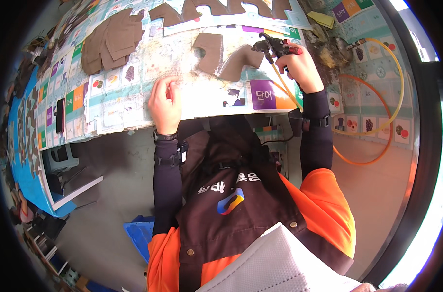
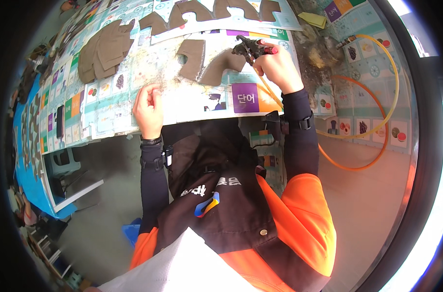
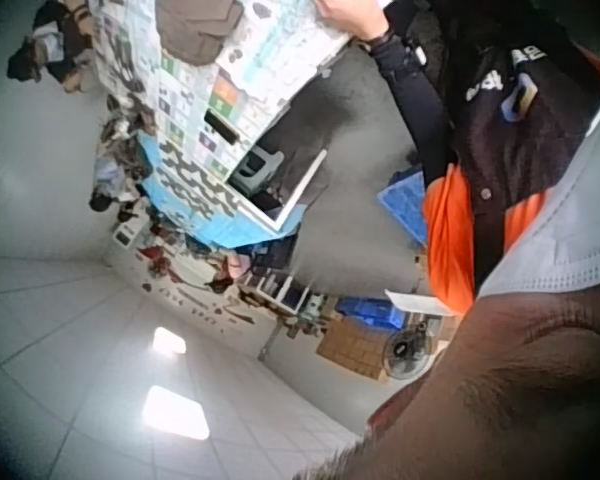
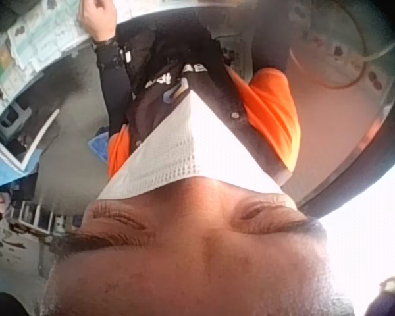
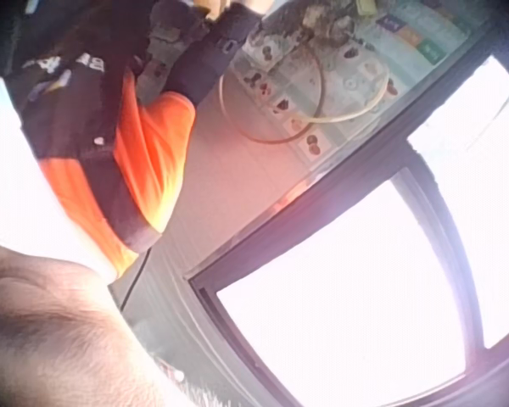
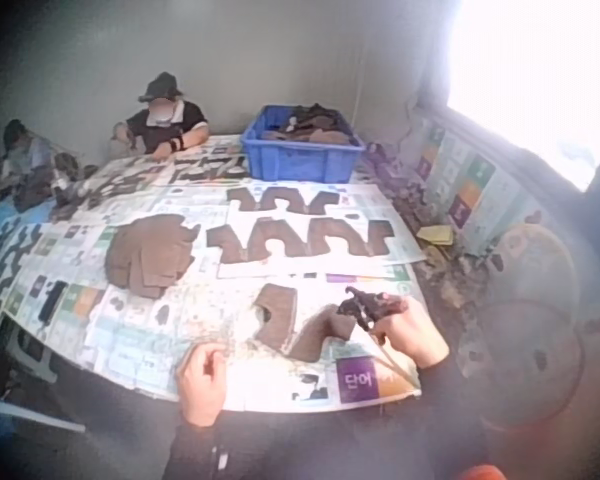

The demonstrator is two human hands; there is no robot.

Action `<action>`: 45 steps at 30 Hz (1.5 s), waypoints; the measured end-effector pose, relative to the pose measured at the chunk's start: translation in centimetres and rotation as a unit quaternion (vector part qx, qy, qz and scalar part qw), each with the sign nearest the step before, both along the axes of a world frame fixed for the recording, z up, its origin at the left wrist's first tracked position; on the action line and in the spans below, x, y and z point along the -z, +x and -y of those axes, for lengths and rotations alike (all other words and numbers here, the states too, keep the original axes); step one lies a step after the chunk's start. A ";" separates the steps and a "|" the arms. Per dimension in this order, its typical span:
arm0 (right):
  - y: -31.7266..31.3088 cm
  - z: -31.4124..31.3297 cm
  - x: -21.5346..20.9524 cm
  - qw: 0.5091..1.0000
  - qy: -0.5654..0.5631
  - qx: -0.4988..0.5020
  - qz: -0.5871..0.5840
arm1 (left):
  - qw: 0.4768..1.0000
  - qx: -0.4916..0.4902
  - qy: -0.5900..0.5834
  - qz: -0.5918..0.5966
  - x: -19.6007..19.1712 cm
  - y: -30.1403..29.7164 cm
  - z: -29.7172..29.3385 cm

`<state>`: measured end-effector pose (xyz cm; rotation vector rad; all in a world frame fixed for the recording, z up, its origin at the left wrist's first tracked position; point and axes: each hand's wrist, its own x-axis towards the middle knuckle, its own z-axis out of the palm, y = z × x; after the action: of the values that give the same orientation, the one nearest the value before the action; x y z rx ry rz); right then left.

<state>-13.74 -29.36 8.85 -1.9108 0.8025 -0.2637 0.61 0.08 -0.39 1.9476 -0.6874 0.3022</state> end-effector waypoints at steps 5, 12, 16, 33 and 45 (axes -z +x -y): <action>-0.4 -0.8 0.6 0.980 -0.108 -0.167 0.012 | 1.000 0.000 0.005 -0.008 0.0 0.0 -0.1; -1.3 -4.1 -0.8 0.989 0.009 -0.137 -0.044 | 1.000 -0.006 0.001 0.003 0.0 0.0 -0.1; -3.9 -4.5 -2.4 0.979 0.090 -0.181 -0.004 | 0.999 -0.009 0.024 -0.030 -0.1 0.0 -0.1; -11.7 1.2 5.6 0.890 -0.420 0.093 -0.149 | 0.973 0.076 0.210 -0.053 -6.0 0.1 6.9; -9.2 -3.0 6.5 0.883 -0.370 0.122 0.263 | 0.963 0.265 -0.001 -0.050 -19.3 -0.1 17.9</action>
<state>-22.96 -26.37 2.37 -2.2481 0.5985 -1.3477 0.54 -17.83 18.96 1.6857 -1.1036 -0.1252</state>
